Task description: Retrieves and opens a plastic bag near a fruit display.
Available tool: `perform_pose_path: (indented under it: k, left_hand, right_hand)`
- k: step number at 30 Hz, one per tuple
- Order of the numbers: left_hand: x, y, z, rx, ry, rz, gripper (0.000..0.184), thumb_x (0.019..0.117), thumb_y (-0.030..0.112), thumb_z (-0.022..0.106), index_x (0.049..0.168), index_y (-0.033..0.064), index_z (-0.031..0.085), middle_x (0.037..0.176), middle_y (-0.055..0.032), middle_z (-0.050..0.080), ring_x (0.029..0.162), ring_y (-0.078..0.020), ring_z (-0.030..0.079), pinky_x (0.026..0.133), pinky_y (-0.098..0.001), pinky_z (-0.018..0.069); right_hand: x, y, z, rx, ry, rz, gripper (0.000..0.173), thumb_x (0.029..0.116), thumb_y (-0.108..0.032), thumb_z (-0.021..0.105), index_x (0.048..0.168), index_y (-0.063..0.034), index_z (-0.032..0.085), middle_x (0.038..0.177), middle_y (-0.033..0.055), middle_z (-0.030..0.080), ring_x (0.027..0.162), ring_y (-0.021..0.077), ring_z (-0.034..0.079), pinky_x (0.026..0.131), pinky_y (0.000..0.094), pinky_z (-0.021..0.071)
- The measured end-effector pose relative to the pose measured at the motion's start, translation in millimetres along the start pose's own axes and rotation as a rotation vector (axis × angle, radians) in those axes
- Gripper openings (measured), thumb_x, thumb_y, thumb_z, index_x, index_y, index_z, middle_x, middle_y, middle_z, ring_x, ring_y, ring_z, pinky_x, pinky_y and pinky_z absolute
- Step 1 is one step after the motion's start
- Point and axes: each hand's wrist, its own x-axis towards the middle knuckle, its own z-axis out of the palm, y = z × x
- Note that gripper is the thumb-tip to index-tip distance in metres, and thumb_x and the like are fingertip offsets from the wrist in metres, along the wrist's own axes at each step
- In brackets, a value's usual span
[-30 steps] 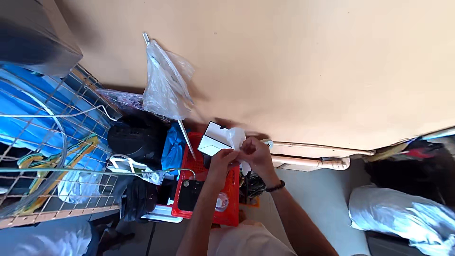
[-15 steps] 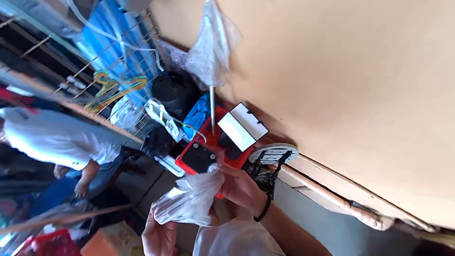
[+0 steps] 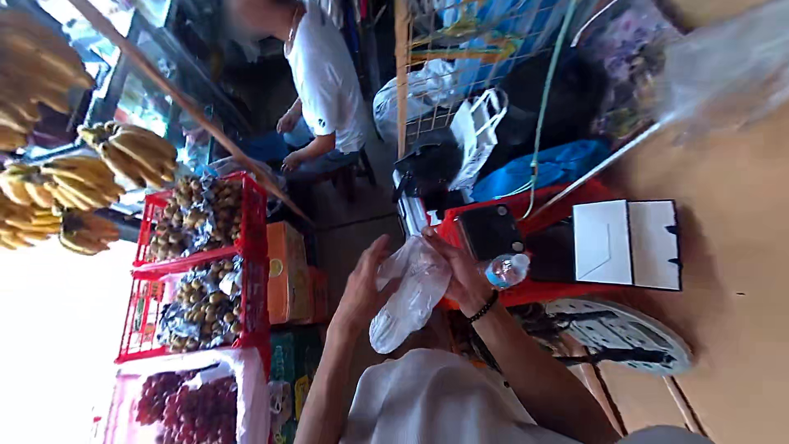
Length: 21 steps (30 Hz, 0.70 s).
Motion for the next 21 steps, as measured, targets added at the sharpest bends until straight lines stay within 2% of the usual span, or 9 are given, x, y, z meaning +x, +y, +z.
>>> perform_pose_path:
  k: [3,5,6,8,11,14,17,19,21]
  left_hand:
    - [-4,-41,-13,-0.028,0.067,0.042,0.037,0.0980,-0.001,0.050,0.129,0.0085,0.067,0.122,-0.0146,0.067,0.107,-0.0269,0.068,0.090,-0.0490,0.0578]
    - [-20,-72,-35,-0.124,0.146,0.052,0.030,0.0954,-0.004,0.046,0.111,0.0010,0.071,0.116,-0.0149,0.068,0.108,-0.0240,0.066,0.094,-0.0452,0.0560]
    - [-29,-83,-43,-0.149,0.129,0.046,0.027,0.0942,-0.004,0.046,0.102,0.0005,0.072,0.112,-0.0140,0.068,0.106,-0.0222,0.065,0.092,-0.0433,0.0559]
    - [-48,-87,-45,-0.074,-0.030,-0.034,0.029,0.0929,-0.006,0.048,0.089,0.0028,0.075,0.108,-0.0132,0.068,0.101,-0.0214,0.066,0.091,-0.0423,0.0559]
    - [-60,-62,-29,0.314,-0.299,-0.450,0.026,0.0971,0.002,0.052,0.108,0.0035,0.074,0.138,-0.0201,0.059,0.105,-0.0359,0.069,0.091,-0.0535,0.0565]
    - [-65,-82,-22,0.558,-0.177,-0.745,0.033,0.1015,0.011,0.052,0.130,0.0096,0.068,0.149,-0.0225,0.050,0.104,-0.0453,0.068,0.087,-0.0608,0.0554]
    - [-80,-77,-27,0.541,0.183,-0.596,0.035,0.1005,0.006,0.051,0.132,-0.0026,0.064,0.151,-0.0259,0.048,0.124,-0.0485,0.059,0.098,-0.0613,0.0501]
    - [-96,-73,-17,0.227,0.517,-0.405,0.052,0.1034,0.022,0.044,0.145,-0.0093,0.047,0.155,-0.0233,0.045,0.142,-0.0374,0.045,0.119,-0.0495,0.0363]
    - [-104,-87,17,0.190,0.603,-0.270,0.068,0.1037,0.037,0.043,0.148,-0.0141,0.040,0.151,-0.0304,0.046,0.144,-0.0365,0.044,0.122,-0.0454,0.0307]
  right_hand:
    - [21,21,6,-0.479,-0.117,-0.078,0.014,0.1020,-0.017,0.054,0.113,-0.0129,0.060,0.094,0.0002,0.068,0.080,0.0068,0.065,0.072,0.0254,0.0575]
    - [37,28,-10,-1.107,-0.358,-0.185,0.021,0.0930,-0.013,0.068,0.110,-0.0016,0.071,0.119,0.0088,0.066,0.112,0.0162,0.062,0.099,0.0345,0.0533]
    - [41,34,-14,-1.437,-0.393,-0.197,0.020,0.0943,-0.018,0.070,0.108,-0.0065,0.077,0.125,0.0124,0.065,0.118,0.0232,0.061,0.102,0.0426,0.0512]
    - [43,54,-14,-1.887,-0.206,-0.173,0.018,0.0981,-0.017,0.065,0.109,-0.0128,0.079,0.120,0.0164,0.068,0.109,0.0336,0.066,0.093,0.0557,0.0543]
    - [46,76,-11,-2.103,0.065,0.134,0.028,0.1022,-0.017,0.057,0.127,-0.0123,0.069,0.128,0.0236,0.061,0.107,0.0428,0.066,0.088,0.0625,0.0527]
    - [27,80,-3,-2.110,0.032,0.269,0.037,0.1035,-0.014,0.049,0.135,-0.0204,0.068,0.131,0.0209,0.063,0.115,0.0405,0.064,0.094,0.0608,0.0504]
    - [-15,82,27,-2.047,0.264,-0.140,0.032,0.1044,-0.018,0.049,0.127,-0.0126,0.071,0.122,0.0204,0.064,0.103,0.0364,0.068,0.084,0.0523,0.0569]
    - [-41,97,19,-1.849,0.315,-0.728,0.028,0.0986,-0.017,0.056,0.118,-0.0026,0.070,0.113,0.0193,0.068,0.096,0.0279,0.070,0.080,0.0401,0.0607]
    - [-37,115,-25,-1.585,0.159,-1.207,0.021,0.0906,-0.013,0.067,0.109,-0.0069,0.076,0.097,0.0112,0.074,0.088,0.0211,0.072,0.079,0.0357,0.0603]
